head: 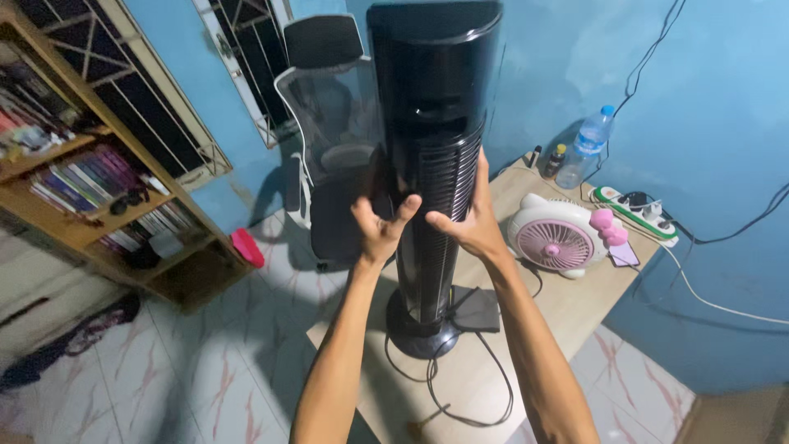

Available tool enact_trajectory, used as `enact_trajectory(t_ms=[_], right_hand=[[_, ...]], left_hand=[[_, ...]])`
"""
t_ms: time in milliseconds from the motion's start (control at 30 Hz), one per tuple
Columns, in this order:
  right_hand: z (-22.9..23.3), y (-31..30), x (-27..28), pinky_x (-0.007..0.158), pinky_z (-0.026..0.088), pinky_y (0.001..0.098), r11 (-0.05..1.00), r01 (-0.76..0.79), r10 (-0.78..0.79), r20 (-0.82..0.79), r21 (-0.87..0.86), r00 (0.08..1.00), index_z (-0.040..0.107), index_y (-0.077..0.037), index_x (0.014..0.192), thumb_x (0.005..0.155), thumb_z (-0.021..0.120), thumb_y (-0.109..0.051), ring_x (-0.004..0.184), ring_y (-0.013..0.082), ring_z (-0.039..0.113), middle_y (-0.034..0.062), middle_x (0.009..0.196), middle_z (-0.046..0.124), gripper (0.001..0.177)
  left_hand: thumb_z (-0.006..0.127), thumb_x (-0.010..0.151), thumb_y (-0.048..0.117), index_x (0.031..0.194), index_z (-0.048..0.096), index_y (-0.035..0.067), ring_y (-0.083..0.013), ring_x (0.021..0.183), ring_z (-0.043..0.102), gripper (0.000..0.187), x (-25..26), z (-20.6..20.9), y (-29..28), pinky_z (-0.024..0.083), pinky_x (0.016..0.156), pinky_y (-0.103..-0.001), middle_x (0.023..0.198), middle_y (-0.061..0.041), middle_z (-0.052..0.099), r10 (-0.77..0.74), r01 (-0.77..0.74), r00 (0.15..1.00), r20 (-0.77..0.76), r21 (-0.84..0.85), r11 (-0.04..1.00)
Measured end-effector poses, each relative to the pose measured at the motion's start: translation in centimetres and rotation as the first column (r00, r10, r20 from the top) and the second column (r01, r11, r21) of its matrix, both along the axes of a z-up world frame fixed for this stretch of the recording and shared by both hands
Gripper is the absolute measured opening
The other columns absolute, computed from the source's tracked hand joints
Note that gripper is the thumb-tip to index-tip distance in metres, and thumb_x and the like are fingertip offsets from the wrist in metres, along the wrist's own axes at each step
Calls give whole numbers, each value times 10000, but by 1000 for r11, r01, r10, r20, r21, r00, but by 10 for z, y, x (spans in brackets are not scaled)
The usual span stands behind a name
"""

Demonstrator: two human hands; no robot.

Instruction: The person wipes the exterior of a black tower fan with a cloth. They remove the front grill, wipe the fan body, and reattach the grill. The person continues to wipe the fan's exterior surface.

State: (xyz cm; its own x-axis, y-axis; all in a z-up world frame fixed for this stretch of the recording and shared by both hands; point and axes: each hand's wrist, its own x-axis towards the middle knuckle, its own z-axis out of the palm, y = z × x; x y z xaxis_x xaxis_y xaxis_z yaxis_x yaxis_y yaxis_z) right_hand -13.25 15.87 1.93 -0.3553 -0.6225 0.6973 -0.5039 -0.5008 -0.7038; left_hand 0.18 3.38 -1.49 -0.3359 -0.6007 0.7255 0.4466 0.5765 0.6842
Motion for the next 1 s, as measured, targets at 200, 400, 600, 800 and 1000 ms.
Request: enact_trajectory(t_ms=[200, 400, 600, 800, 1000], right_hand=[[-17, 11, 32, 1218, 453, 417, 984, 178, -176, 162, 4, 971, 197, -19, 1643, 741, 925, -474, 1443, 312, 513, 196, 1588, 412, 1245], [-17, -2, 59, 1204, 453, 413, 933, 355, -353, 40, -56, 935, 215, -1, 1655, 704, 916, -507, 1416, 298, 559, 225, 1555, 505, 1285], [-11, -8, 62, 1078, 547, 386, 920, 382, -374, 90, -87, 923, 280, 21, 1596, 684, 919, -454, 1224, 278, 688, 204, 1363, 645, 1211], [-10, -9, 55, 1107, 510, 394, 917, 385, -387, 2, -102, 922, 359, 38, 1563, 658, 929, -421, 1260, 291, 654, 216, 1395, 620, 1165], [-11, -5, 43, 1144, 487, 401, 958, 282, -280, 34, -55, 959, 371, 37, 1568, 662, 909, -522, 1319, 288, 614, 198, 1448, 571, 1193]], left_hand=[[820, 880, 564, 1650, 196, -1, -230, 1442, 472, 1141, 3, 13, -1, 376, 1252, -376, 1563, -153, 462, -217, 219, 972, -91, 6, 976], [749, 785, 771, 1515, 409, -58, -241, 1260, 556, 1156, -35, -49, -88, 458, 1085, -385, 1397, -152, 559, -476, 427, 873, 101, 313, 849], [898, 693, 650, 1468, 440, 22, -241, 1207, 580, 1098, -36, -51, -72, 509, 1035, -411, 1312, -103, 588, -542, 557, 828, -147, 330, 762], [901, 670, 666, 1488, 460, 6, -245, 1278, 561, 1139, -23, -23, -59, 461, 1105, -408, 1359, -100, 600, -449, 462, 886, -114, 285, 840], [889, 679, 681, 1482, 462, -10, -250, 1279, 537, 1142, -25, -27, -59, 436, 1114, -406, 1356, -105, 583, -405, 419, 908, -106, 232, 878]])
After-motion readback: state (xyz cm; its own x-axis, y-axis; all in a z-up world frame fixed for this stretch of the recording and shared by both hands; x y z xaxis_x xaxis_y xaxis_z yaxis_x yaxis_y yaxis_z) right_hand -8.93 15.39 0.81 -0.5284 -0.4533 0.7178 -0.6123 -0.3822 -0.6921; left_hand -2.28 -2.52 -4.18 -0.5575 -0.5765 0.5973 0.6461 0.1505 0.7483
